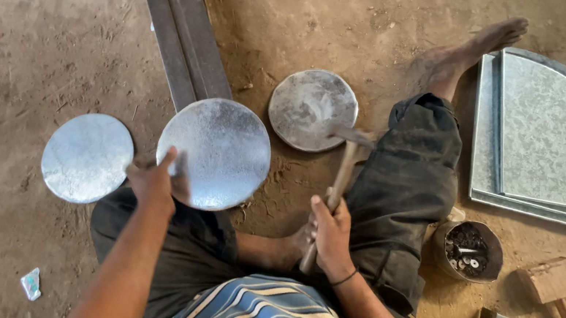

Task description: The person sits on the ground and hammers a circular galvanized sheet metal disc with a ball-peen hammer, striking it repeatedly to dome the metal while rotating and repositioning the disc on their lap. Finished domed discs are set aside next to other shaped pieces and sheet metal blanks.

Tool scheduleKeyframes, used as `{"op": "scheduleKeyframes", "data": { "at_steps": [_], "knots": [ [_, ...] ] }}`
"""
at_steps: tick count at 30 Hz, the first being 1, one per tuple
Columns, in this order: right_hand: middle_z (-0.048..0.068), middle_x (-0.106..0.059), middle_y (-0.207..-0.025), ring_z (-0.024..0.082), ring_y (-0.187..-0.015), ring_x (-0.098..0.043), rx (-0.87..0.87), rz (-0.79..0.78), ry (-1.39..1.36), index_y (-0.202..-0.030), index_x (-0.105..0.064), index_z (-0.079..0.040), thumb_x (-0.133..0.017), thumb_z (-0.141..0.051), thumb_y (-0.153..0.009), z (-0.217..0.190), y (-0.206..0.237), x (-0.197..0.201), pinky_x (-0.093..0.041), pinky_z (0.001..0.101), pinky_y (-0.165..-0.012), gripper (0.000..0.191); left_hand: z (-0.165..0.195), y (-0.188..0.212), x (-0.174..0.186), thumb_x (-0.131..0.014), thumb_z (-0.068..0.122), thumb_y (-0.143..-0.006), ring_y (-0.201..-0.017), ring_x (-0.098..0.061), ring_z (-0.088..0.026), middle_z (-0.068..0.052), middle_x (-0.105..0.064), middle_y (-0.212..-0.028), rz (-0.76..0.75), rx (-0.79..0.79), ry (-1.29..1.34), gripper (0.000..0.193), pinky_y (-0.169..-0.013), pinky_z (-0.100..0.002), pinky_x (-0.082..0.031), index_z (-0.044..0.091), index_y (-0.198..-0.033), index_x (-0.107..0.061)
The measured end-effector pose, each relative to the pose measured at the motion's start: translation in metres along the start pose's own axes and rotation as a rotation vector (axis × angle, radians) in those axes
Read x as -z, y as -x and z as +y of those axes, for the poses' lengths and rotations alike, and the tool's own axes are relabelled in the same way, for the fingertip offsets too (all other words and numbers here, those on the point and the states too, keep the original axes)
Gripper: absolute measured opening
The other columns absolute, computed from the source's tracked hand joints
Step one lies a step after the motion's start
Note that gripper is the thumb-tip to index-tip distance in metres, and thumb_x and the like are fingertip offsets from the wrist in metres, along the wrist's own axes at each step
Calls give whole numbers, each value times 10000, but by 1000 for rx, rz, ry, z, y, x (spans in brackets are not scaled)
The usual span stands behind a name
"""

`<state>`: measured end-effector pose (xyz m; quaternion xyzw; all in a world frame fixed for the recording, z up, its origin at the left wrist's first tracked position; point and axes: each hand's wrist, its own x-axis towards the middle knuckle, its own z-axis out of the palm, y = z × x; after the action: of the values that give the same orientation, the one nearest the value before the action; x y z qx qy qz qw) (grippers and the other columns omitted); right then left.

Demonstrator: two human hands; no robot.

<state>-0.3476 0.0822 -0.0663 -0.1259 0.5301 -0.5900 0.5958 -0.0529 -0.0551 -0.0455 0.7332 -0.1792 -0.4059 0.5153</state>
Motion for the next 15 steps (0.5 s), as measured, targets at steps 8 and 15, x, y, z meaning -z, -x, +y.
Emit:
{"op": "scheduleKeyframes", "data": {
  "at_steps": [8,15],
  "knots": [
    [-39,-471,-605,72,-414,-424,-185,-153,319,-953,-511,-130,-687,-190,-937,5,1,-8,-358,252,-349,187,31,-16,-14,-912,230,-741,-634,-620,-201,-93,-695,-886,-293,46,-236,565,-485,-376,-496,-29,-1127,-592],
    [-63,-507,-619,50,-446,-451,-143,-270,517,-1014,-565,-196,-676,-215,-928,17,-3,5,-378,236,-391,142,13,-5,-6,-896,190,-792,-714,-631,-167,-105,-694,-954,-200,-52,-166,465,-524,-357,-507,-48,-1082,-621]
  ]
}}
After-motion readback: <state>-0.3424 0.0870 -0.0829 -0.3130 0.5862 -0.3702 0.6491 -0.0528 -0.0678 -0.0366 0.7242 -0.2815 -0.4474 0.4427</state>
